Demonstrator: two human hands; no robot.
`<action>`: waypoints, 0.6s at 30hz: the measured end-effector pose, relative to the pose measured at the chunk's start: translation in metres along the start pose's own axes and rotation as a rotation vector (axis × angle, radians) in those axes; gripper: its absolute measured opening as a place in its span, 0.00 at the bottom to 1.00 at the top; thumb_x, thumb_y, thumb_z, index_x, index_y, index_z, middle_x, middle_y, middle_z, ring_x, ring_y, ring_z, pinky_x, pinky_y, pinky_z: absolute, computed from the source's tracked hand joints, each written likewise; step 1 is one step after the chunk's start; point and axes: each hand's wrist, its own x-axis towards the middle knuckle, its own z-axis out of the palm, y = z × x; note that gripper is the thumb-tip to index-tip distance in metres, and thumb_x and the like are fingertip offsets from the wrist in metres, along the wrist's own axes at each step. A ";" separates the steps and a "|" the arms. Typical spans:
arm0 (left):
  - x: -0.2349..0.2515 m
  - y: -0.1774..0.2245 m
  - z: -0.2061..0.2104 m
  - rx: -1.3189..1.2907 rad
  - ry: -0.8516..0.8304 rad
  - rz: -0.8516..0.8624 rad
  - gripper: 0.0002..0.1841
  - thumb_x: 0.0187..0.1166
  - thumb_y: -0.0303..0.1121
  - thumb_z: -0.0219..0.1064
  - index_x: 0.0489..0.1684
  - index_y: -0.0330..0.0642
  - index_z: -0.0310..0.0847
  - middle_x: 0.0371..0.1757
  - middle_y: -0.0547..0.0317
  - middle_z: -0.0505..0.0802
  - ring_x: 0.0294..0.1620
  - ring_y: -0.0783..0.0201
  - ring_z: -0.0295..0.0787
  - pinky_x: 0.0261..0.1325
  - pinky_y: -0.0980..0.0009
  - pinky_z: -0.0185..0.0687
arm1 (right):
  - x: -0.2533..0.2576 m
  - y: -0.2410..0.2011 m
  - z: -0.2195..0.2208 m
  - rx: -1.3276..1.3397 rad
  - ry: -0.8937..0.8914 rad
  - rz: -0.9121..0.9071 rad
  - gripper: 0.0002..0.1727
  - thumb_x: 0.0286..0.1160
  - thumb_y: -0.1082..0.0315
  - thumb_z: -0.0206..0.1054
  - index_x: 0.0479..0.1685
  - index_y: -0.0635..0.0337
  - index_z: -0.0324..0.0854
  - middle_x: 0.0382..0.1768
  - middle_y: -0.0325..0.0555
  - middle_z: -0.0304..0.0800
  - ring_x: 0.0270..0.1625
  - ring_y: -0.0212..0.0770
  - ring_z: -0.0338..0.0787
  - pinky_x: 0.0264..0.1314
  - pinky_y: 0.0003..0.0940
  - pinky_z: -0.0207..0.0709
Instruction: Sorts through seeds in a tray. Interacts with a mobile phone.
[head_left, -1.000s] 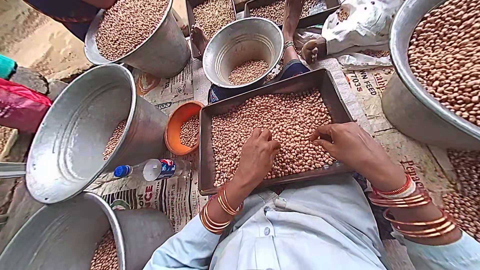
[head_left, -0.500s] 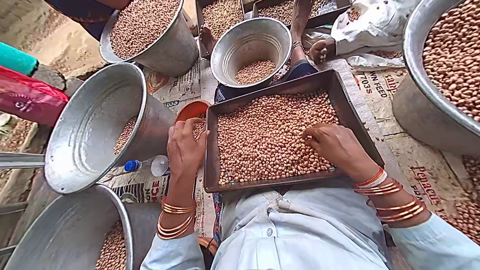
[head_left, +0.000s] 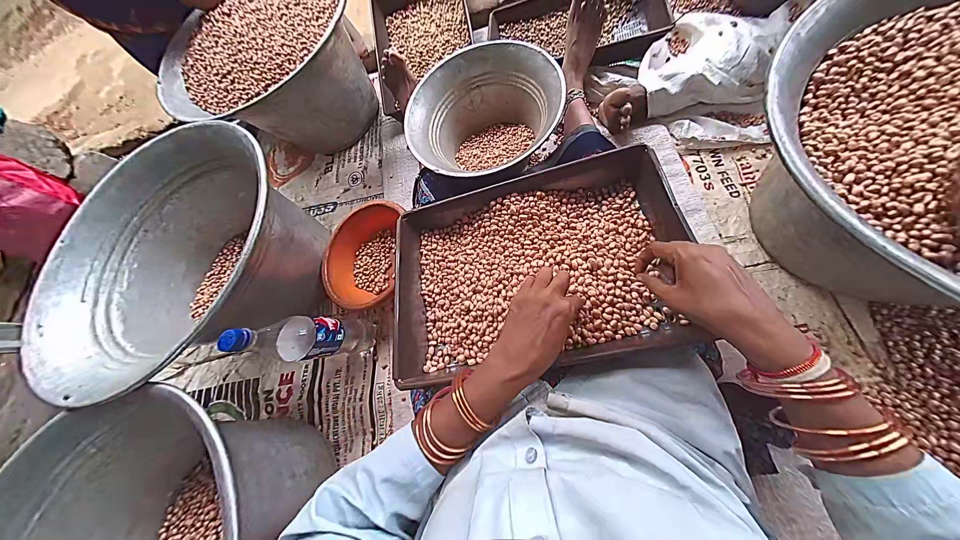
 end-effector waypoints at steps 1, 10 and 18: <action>0.001 0.001 0.002 0.021 -0.012 -0.006 0.07 0.80 0.30 0.69 0.42 0.47 0.96 0.43 0.50 0.90 0.50 0.49 0.86 0.49 0.56 0.82 | -0.005 0.001 0.002 -0.045 -0.044 -0.005 0.03 0.69 0.72 0.78 0.38 0.56 0.92 0.28 0.50 0.88 0.32 0.54 0.88 0.33 0.59 0.79; -0.015 0.000 -0.007 -0.617 -0.082 -0.203 0.10 0.79 0.36 0.69 0.46 0.41 0.92 0.37 0.60 0.94 0.38 0.70 0.88 0.47 0.72 0.83 | -0.017 -0.001 0.031 -0.222 -0.178 0.009 0.04 0.72 0.69 0.75 0.38 0.60 0.91 0.37 0.59 0.91 0.43 0.65 0.92 0.39 0.63 0.80; -0.019 -0.014 -0.002 -1.051 -0.282 -0.345 0.10 0.83 0.33 0.65 0.55 0.40 0.82 0.34 0.66 0.85 0.29 0.77 0.77 0.37 0.78 0.74 | -0.011 -0.022 0.021 -0.263 -0.162 -0.081 0.03 0.72 0.71 0.75 0.33 0.60 0.90 0.31 0.56 0.89 0.38 0.62 0.92 0.33 0.60 0.79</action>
